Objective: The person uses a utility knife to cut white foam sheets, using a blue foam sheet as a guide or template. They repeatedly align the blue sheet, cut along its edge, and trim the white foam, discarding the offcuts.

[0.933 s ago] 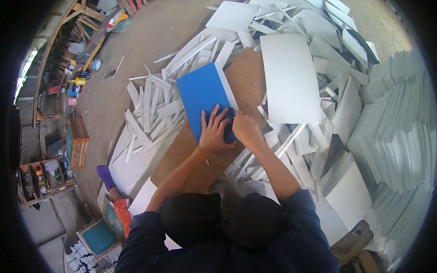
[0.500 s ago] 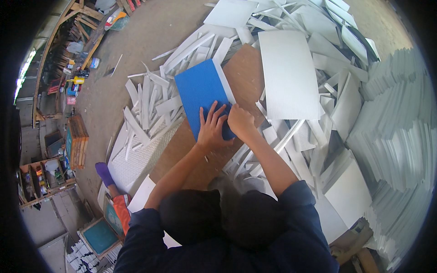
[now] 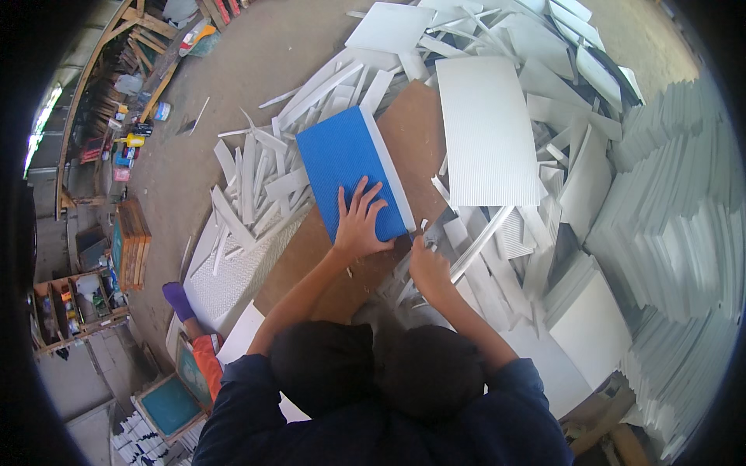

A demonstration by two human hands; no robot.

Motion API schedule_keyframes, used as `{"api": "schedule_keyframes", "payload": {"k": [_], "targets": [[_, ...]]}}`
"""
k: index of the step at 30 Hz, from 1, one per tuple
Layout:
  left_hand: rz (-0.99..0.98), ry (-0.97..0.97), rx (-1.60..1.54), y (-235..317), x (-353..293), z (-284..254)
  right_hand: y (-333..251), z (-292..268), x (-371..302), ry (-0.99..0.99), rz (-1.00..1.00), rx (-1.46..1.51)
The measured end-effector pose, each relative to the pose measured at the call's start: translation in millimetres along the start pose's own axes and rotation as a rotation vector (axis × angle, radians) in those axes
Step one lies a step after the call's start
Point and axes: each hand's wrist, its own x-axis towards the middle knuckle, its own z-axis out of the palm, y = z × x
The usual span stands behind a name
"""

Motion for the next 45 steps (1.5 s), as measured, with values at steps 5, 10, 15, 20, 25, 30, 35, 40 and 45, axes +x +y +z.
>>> {"api": "schedule_keyframes", "payload": {"k": [5,10,15,20,25,30,35,40,45], "targets": [[-0.001,-0.002,0.014,-1,0,-1,4,7,-9,0.035,-0.013,-0.034],[-0.001,-0.003,0.003,-3,0,0,7,10,-7,0.026,-0.017,-0.065],[-0.009,-0.037,-0.023,1,2,-4,5,-14,-1,0.059,-0.068,-0.076],[-0.038,-0.041,-0.039,0,0,-6,-18,-51,5,0.087,-0.067,-0.079],[-0.043,-0.034,-0.038,-1,1,-6,-28,-49,51,0.141,-0.077,-0.078],[-0.036,-0.046,-0.049,0,2,-7,-26,-34,68,0.103,-0.057,-0.077],[-0.044,-0.047,-0.049,-3,-2,-5,-33,-31,74,0.067,-0.057,-0.035],[-0.052,-0.045,-0.033,1,0,-5,-27,-26,81,-0.019,0.0,0.052],[-0.055,-0.04,-0.041,0,-3,-4,-14,-16,36,-0.101,0.012,0.019]]}}
